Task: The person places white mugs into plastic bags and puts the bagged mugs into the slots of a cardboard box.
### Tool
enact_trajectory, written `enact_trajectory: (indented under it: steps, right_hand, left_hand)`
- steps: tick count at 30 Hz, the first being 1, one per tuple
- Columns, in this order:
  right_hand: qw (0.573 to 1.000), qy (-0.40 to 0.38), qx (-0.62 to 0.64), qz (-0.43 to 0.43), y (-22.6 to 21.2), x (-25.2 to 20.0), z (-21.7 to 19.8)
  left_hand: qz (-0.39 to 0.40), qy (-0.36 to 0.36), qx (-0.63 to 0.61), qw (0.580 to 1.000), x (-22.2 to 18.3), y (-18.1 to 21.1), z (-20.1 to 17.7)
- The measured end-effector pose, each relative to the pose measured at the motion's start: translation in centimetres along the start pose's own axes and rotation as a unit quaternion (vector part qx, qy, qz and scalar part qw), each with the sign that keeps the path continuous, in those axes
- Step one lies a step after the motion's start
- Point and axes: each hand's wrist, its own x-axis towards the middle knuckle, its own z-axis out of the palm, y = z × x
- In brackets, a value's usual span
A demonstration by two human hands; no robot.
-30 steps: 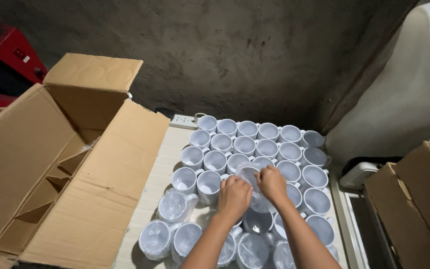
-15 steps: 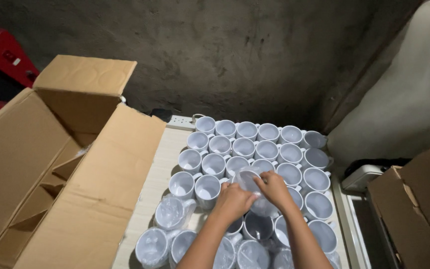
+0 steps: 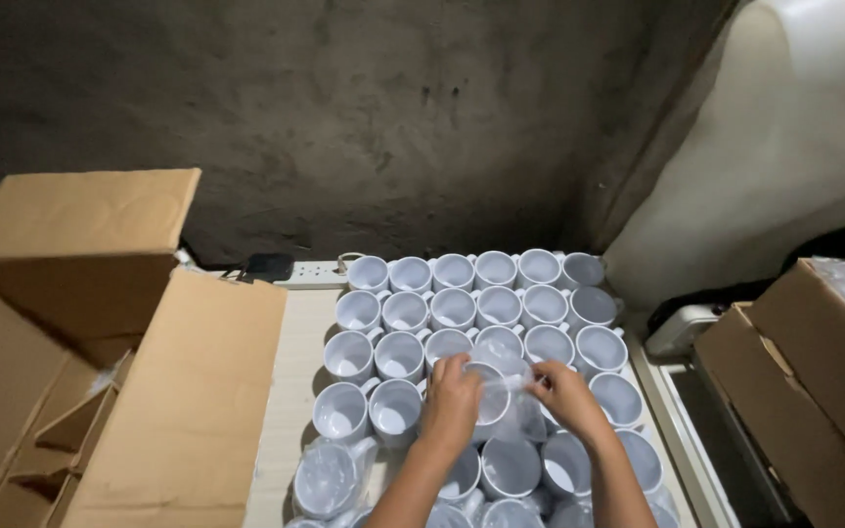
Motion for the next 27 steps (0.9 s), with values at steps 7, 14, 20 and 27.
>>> enact_trajectory:
  steps: [7, 14, 20, 27]
  right_hand:
    - [0.986, 0.071, 0.086, -0.128, -7.5, -1.6, -0.7]
    - [0.961, 0.066, -0.089, -0.253, -10.6, -2.3, -0.2]
    - [0.967, 0.065, -0.137, -0.203, -10.8, -1.7, 1.3]
    - [0.972, 0.016, -0.130, -0.197, -10.7, -1.5, 0.3]
  left_hand:
    - [0.038, 0.009, 0.024, 0.999, -0.2, -1.3, 1.1]
    - [0.021, -0.066, -0.033, 0.997, -0.1, -1.0, 1.0]
    - [-0.031, -0.098, -0.021, 0.994, 1.2, -0.2, 1.4]
    - [-0.090, -0.097, -0.006, 0.991, 0.4, -0.3, 4.0]
